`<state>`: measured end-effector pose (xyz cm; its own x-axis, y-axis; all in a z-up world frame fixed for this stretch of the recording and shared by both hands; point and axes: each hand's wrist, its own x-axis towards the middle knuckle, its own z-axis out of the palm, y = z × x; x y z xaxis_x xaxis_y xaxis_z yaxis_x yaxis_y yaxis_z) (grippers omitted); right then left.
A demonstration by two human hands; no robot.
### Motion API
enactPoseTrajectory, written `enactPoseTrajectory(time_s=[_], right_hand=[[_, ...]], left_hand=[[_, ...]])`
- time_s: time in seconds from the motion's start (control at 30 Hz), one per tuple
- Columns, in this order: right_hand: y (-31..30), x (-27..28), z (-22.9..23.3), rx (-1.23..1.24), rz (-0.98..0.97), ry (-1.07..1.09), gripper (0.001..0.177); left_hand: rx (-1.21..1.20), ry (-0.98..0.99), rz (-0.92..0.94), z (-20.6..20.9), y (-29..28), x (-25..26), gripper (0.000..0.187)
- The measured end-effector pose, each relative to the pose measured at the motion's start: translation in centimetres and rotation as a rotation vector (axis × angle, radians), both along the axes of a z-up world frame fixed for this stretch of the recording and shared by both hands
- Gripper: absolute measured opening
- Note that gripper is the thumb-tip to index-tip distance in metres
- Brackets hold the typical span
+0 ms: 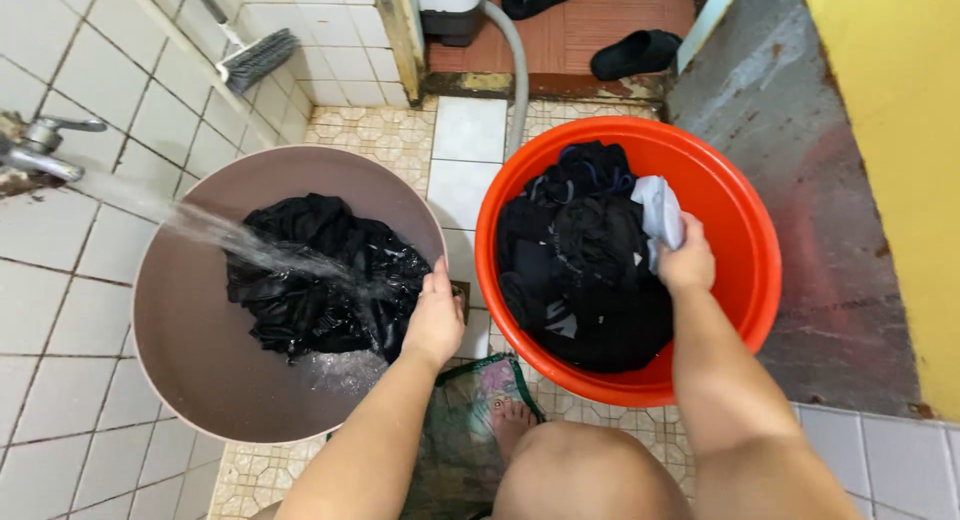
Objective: Hand washing dark-colored clothes using buckets in a bathroom.
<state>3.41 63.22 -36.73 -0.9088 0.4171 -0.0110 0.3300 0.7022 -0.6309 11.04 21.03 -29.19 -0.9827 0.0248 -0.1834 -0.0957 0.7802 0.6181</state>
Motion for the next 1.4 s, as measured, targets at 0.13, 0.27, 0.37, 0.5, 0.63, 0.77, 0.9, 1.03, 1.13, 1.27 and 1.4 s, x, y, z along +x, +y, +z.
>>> enactPoseTrajectory(time_s=[0.13, 0.27, 0.37, 0.5, 0.63, 0.77, 0.9, 1.03, 1.13, 1.27, 1.4], right_hand=[[3.3, -0.8, 0.1, -0.007, -0.233, 0.084, 0.045], [3.5, -0.1, 6.9, 0.172, -0.309, 0.138, 0.048], [0.5, 0.4, 12.4, 0.345, -0.323, -0.022, 0.105], [-5.7, 1.5, 12.0, 0.283, 0.076, 0.029, 0.099], [-9.6, 3.0, 7.5, -0.078, 0.522, -0.126, 0.090], [-8.7, 2.5, 5.7, 0.124, 0.258, -0.106, 0.059], [-7.5, 2.8, 11.6, 0.079, 0.237, 0.021, 0.041], [-6.1, 2.8, 17.7, -0.147, 0.324, 0.444, 0.030], [-4.8, 2.2, 22.7, -0.219, 0.315, 0.524, 0.032], [-3.6, 1.0, 28.0, -0.270, 0.356, 0.640, 0.034], [-3.8, -0.3, 33.7, -0.453, 0.446, 0.755, 0.030]], left_hand=[[-0.025, -0.104, -0.001, 1.7, 0.2, 0.0, 0.076], [-0.009, -0.107, 0.014, 2.1, 0.5, 0.0, 0.079], [-0.010, -0.043, -0.010, 0.9, 0.3, 0.0, 0.080], [-0.018, -0.073, -0.001, 2.0, 0.5, -0.1, 0.082], [-0.043, -0.107, -0.012, 1.5, 0.4, -0.2, 0.083], [-0.026, -0.109, -0.003, 1.7, 0.4, -0.2, 0.083], [-0.018, -0.090, -0.003, 1.5, 0.6, -0.3, 0.083], [-0.006, -0.120, 0.021, 1.8, 0.7, -0.1, 0.083], [0.028, -0.107, 0.038, 0.9, 0.7, -0.1, 0.086], [0.193, 0.056, 0.119, 0.4, 0.8, 0.4, 0.094], [0.014, 0.375, 0.119, 3.7, 2.0, 0.9, 0.101]])
